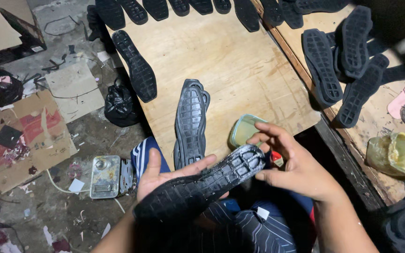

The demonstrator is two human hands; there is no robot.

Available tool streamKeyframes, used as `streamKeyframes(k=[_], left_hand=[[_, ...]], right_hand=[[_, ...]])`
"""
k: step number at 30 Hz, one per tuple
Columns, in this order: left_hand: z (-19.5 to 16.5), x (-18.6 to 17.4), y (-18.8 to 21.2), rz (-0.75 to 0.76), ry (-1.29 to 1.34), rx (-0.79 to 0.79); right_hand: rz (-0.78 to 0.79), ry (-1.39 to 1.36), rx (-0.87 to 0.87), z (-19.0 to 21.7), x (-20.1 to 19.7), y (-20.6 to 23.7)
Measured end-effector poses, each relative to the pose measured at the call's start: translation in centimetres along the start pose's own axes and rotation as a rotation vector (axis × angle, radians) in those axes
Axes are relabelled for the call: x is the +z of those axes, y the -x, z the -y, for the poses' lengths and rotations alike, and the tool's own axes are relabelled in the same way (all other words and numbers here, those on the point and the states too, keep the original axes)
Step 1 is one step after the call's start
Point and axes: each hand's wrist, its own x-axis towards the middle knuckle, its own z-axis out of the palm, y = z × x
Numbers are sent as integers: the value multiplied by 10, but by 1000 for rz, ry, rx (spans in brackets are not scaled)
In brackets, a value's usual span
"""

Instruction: The person holds a black rubber shoe sole in one hand and uses a brush to spread a yellowish adhesive over the sole's tread surface, dipping the brush into a small container of glue. Coated soles are set on the wooden work table among rows of other soles, and the person picks up the next sole to repeat the coating.

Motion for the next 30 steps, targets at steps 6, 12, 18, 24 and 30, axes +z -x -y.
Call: streamKeyframes(k=[6,12,18,24,30], left_hand=[[-21,1,10,256,-151,214],[-57,-1,-17,188,-191,647],[-131,21,-79,-114,-420,883],[-169,55,-118,-248,-603,865],[-167,40,-108,-457,-679,914]], right_hand=[[5,118,86,-15,11,-1],[-231,238,5,-31,21,-46],[-442,680,-240,-35,36,-115],[-600,789,-233,-38,55,-179],[-566,833,-150,-36,71,-218]])
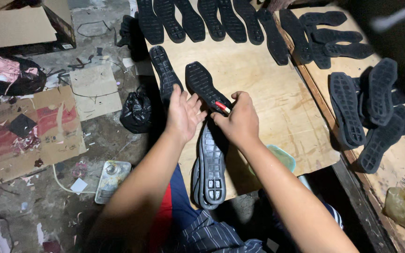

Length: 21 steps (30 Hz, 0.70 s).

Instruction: The person holds a black rubber shoe sole in one hand and uses a brush to spread a yellowish adhesive over the sole's tread surface, dipping the brush into a small container of glue. Coated soles are set on the wooden work table among rows of other soles, and the person picks up the next sole to repeat the coating.

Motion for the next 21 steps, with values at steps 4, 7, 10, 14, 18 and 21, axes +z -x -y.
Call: streamKeyframes(k=[4,7,10,14,18,21], left_hand=[[31,-48,43,-148,-260,226],[47,-90,86,-220,-616,285],[55,-112,99,-233,-743,363],[67,-117,97,-155,-826,514],[70,-116,89,-116,-912,598],[71,-118,86,-59,-901,662]], right_hand=[[-18,28,-92,10,17,-14],[-14,24,-103,14,28,-24],[-9,58,-129,18,38,-31],[-32,132,-184,21,48,-33],[40,251,-167,26,54,-36],[95,342,-165,28,58,-39]])
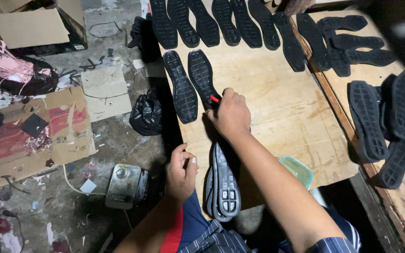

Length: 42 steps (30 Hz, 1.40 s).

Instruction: The person holds a black rubber shoe sole in one hand and uses a brush to spread a yellowish adhesive over the sole's tread surface, dipping the brush into a small container of glue. Coated soles are set on the wooden work table among rows of other soles, and the person picks up the next sole to repeat the coating.

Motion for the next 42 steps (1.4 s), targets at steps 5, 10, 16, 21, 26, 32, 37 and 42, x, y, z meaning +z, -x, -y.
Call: streamKeyframes(k=[5,10,16,21,26,32,37,42], left_hand=[[3,0,0,-6,-61,-26],[5,-2,-2,-7,-158,84],[-1,-5,-5,31,-247,70],[-11,-1,-4,182,-438,27],[-14,-1,-5,202,-534,90],[-40,6,34,208,-475,163],[-77,33,84,256,-742,238],[-92,35,86,253,-772,244]], right_hand=[[84,83,-18,2,5,-4],[15,62,-84,0,-8,-3],[52,-161,-94,-19,-60,70],[371,-134,-173,-19,-68,154],[0,-504,-195,-56,-89,188],[-121,-688,217,-128,-115,248],[-167,-842,369,-158,-113,264],[-211,-561,275,-159,-103,240]])
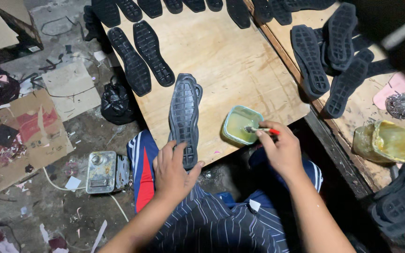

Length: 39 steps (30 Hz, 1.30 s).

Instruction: The person holds a black rubber shoe sole in one hand and uses a brush to spread a yellowish adhesive over the sole's tread surface, dipping the brush into a small container of glue. Coated soles are set on the wooden work table among rows of other soles, and the person picks up the next sole to repeat the coating.

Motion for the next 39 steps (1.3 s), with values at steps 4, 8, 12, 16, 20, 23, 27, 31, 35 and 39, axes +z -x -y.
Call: streamKeyframes(k=[4,8,12,16,20,23,27,31,35,39], left_hand=[[-3,-19,0,-92,115,-45],[-3,-52,-3,-280,486,-93],[3,-82,-11,-494,853,9],[22,-89,-16,-544,1156,-275],[42,-70,-11,-234,1488,-963],[35,-43,8,140,2072,-663],[18,-32,27,470,2028,-842],[4,-39,21,676,2054,-729],[-13,-50,7,775,2012,-588],[-39,-59,-1,807,1869,-558]], right_hand=[[-2,272,-220,0,13,-16],[15,343,-258,2,21,-21],[-45,234,-237,8,16,-19],[-128,65,-217,15,-3,-8],[64,-15,-68,15,-22,11],[52,-239,49,12,-27,27],[23,-223,78,4,-27,35],[88,-917,499,9,-30,33],[-43,-992,392,34,-33,38],[-56,-878,256,62,-27,47]])
